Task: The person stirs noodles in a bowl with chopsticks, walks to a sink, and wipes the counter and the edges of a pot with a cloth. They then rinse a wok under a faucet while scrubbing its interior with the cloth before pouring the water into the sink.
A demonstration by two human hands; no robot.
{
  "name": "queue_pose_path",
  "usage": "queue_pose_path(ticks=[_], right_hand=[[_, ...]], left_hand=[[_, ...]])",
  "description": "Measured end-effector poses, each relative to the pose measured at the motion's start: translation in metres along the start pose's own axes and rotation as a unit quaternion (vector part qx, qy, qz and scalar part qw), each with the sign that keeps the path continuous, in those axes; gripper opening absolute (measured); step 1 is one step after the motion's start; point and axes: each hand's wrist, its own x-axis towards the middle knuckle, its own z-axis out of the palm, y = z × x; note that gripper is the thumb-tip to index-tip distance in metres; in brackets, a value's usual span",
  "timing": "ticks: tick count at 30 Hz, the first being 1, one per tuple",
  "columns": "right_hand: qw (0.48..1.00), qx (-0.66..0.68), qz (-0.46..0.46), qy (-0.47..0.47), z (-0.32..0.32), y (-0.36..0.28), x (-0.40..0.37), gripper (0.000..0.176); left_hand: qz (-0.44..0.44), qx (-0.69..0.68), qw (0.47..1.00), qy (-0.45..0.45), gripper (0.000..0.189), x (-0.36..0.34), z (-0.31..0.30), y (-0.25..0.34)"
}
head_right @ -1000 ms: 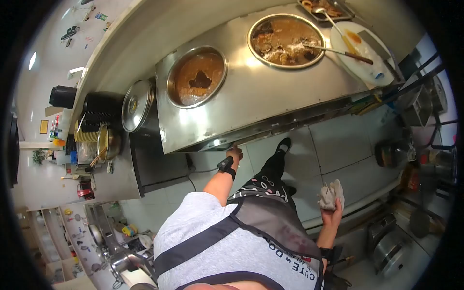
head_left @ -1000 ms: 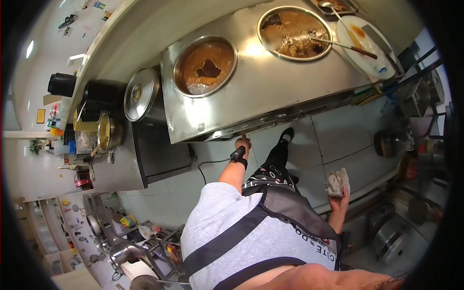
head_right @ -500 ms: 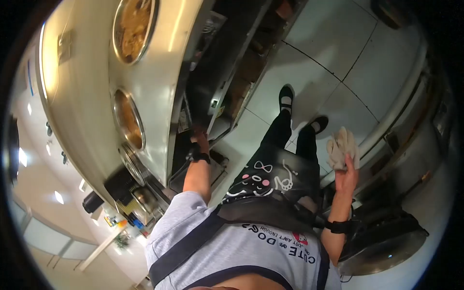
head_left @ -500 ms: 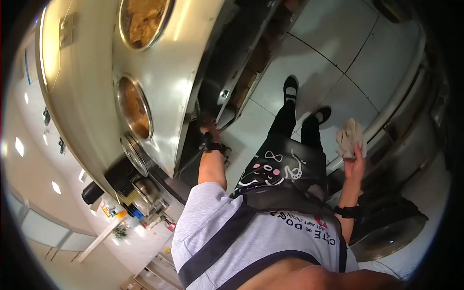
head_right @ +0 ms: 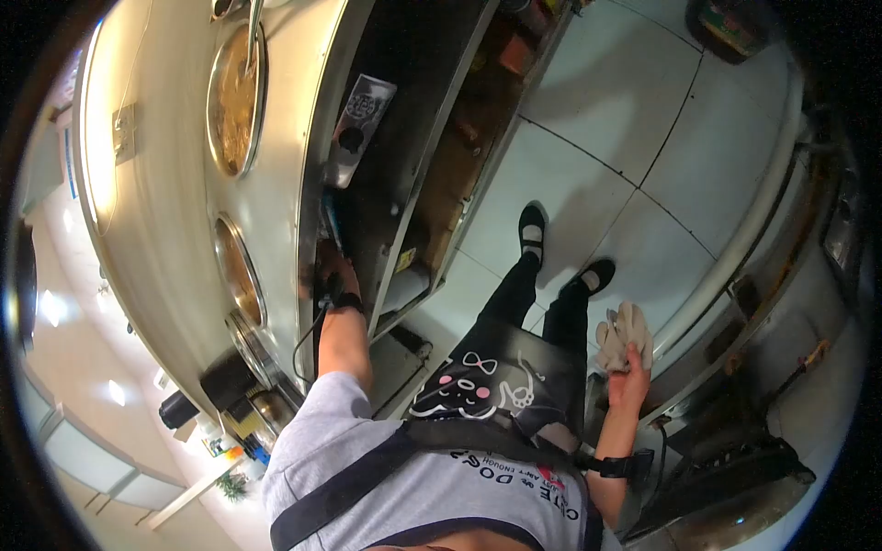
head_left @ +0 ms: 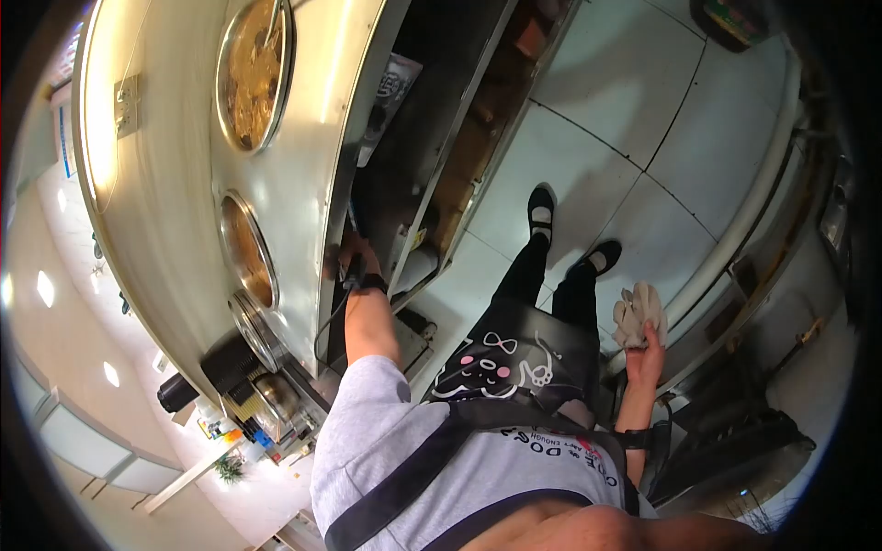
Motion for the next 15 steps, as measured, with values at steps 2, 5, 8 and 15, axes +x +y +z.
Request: queue_pose_path(ticks=[2,5,8,15], right_hand=[[1.000,-0.007,-0.013,-0.002,0.003,-0.002,0.003,0.055],[0.999,-0.015,-0.030,-0.015,0.009,-0.006,0.004,0.057],[0.999,-0.014,-0.032,-0.017,0.013,-0.010,0.002,0.056],[0.999,-0.042,-0.012,0.005,0.017,-0.012,0.001,0.053]], left_hand=[[-0.047,-0.014,0.999,0.020,0.022,0.003,0.002,-0.005],[-0.119,-0.058,0.991,0.003,0.014,0.008,0.000,-0.006],[-0.118,-0.065,0.991,0.003,0.014,-0.004,0.008,-0.004],[-0.018,-0.021,0.998,0.055,0.016,0.007,0.004,-0.014]])
